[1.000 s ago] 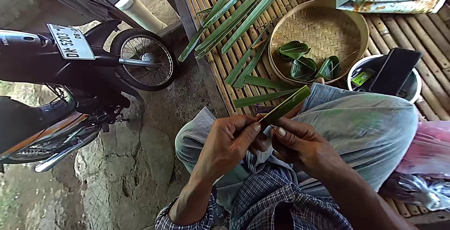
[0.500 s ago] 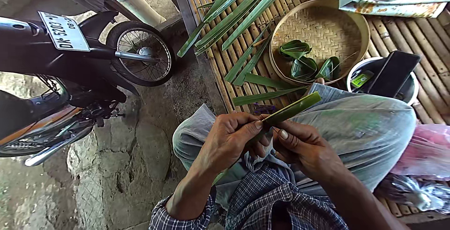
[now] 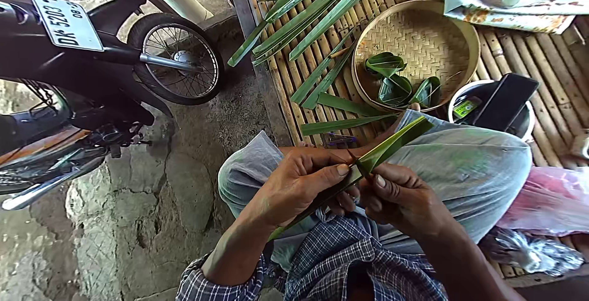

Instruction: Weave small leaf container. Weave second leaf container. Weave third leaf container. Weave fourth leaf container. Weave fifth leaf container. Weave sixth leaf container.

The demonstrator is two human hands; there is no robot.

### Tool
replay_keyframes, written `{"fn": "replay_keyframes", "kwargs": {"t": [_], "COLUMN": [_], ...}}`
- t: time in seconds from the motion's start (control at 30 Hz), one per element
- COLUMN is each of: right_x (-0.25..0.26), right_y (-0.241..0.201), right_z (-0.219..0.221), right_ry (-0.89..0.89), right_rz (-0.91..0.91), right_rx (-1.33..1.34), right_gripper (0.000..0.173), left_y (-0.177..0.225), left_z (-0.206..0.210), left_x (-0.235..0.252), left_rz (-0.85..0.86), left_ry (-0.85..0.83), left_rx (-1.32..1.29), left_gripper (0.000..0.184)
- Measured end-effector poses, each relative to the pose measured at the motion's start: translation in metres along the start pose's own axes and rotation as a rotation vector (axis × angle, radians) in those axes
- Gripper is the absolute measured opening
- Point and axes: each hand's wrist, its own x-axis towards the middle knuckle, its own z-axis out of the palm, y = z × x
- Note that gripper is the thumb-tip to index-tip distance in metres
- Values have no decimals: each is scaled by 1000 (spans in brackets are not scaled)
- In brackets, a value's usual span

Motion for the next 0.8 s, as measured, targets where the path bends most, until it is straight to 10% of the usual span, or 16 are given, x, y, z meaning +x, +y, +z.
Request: {"fn": "replay_keyframes", "kwargs": {"t": [0.47, 0.8], "right_x": [-10, -12], "right_y": [1, 1], "right_z": [-11, -11], "right_ry": [73, 28], "right_rz": [-203, -164], "right_rx": [-483, -354], "right_gripper": [26, 25], "left_y": [4, -1], "left_z": [9, 6], "left_x": [0, 1], "left_rz": [-58, -15], "left_ry": [68, 14], "left_rx": [307, 345], "left_gripper": [17, 18]}}
